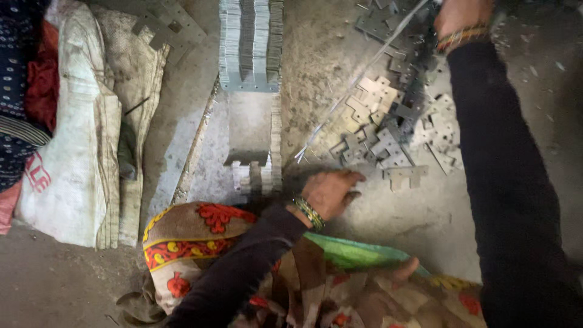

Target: The person sits on the floor and repeatedly picks up small metal pieces, aligns them with a stack of similar parts, and inserts them into a metal jig. They then use a hammer to strike the parts into place and continue the cycle with additional pieces.

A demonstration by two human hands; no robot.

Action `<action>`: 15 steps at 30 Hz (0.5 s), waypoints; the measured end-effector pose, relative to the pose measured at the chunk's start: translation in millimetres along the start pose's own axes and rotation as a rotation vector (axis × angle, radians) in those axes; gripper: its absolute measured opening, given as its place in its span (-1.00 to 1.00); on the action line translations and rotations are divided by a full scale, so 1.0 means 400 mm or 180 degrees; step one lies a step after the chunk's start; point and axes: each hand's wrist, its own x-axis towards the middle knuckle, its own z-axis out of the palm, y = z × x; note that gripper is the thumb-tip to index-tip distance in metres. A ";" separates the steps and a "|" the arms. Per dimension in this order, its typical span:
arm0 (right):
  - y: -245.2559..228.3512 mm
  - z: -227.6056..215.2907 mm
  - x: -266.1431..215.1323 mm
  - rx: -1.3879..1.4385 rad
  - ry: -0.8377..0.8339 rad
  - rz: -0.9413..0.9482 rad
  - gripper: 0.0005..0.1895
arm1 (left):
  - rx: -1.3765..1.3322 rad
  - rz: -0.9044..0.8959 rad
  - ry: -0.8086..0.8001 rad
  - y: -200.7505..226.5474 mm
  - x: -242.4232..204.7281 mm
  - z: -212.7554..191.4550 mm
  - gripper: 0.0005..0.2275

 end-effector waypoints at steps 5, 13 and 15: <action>-0.112 -0.098 -0.246 0.0288 0.0386 -0.0185 -0.35 | 0.0179 0.0480 0.0456 0.011 0.015 -0.022 -0.67; -0.262 -0.366 -0.680 0.0970 0.0913 0.0300 -0.73 | 0.0074 0.1364 0.2702 0.189 -0.211 -0.271 -0.61; -0.309 -0.392 -0.801 0.1085 0.0425 0.0568 -0.72 | 0.0238 0.1376 0.3350 0.261 -0.341 -0.321 -0.68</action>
